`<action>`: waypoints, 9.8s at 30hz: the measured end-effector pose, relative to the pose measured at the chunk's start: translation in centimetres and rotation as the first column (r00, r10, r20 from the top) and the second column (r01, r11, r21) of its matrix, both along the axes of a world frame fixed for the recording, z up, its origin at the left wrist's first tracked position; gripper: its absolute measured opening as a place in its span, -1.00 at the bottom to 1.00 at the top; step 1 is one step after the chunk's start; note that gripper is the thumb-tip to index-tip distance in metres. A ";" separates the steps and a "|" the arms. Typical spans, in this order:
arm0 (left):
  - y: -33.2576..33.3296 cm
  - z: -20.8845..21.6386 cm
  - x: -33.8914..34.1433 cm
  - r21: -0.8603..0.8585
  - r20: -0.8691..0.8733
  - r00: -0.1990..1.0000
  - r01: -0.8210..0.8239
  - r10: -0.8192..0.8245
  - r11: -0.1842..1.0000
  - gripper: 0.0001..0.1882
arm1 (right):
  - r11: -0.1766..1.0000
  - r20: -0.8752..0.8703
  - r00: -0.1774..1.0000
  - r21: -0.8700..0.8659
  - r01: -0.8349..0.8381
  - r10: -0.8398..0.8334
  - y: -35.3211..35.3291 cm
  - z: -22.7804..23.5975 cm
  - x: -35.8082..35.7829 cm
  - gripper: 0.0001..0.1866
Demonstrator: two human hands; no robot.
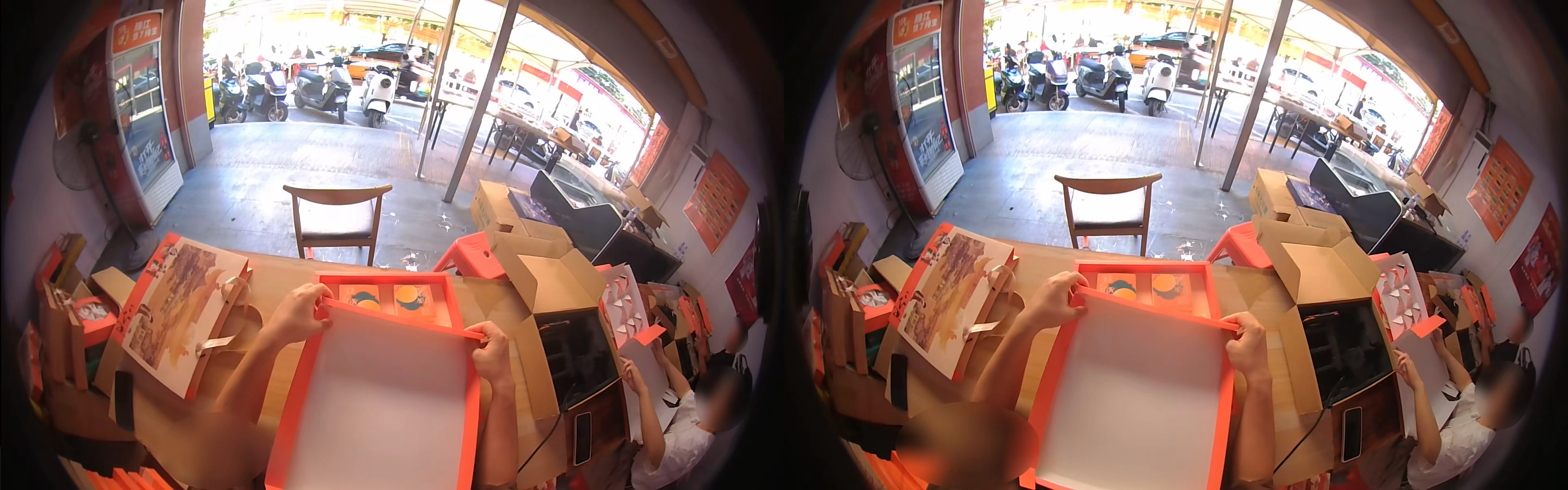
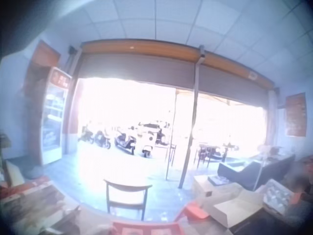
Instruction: The person assembles a red cardboard box by folding its flaps and inserting a white foam insert. They then place small square items into the box, close the lid, and wrap the finished box in a decorative paper sleeve.
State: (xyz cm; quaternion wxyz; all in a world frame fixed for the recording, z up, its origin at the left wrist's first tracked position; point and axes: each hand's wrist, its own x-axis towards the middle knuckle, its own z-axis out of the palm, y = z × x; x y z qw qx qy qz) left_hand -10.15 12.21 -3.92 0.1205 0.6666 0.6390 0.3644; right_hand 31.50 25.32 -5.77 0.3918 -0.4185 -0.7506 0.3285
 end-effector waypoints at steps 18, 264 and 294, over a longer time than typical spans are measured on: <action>-3.0 5.3 3.6 -0.256 -0.352 0.896 -0.372 0.273 0.892 -0.59 | 0.999 0.056 0.998 -0.021 0.029 -0.028 -1.0 1.7 -0.3 -0.87; 7.6 3.8 16.2 -0.136 -0.269 0.834 0.463 -0.483 0.876 -0.64 | 0.998 0.213 0.975 -0.001 0.063 -0.062 -1.4 2.3 -0.8 -0.69; 7.3 8.1 15.0 -0.138 -0.156 0.811 0.548 -0.564 0.825 -0.64 | 0.996 -0.029 0.997 0.056 -0.071 0.073 -0.8 2.3 -0.2 -0.81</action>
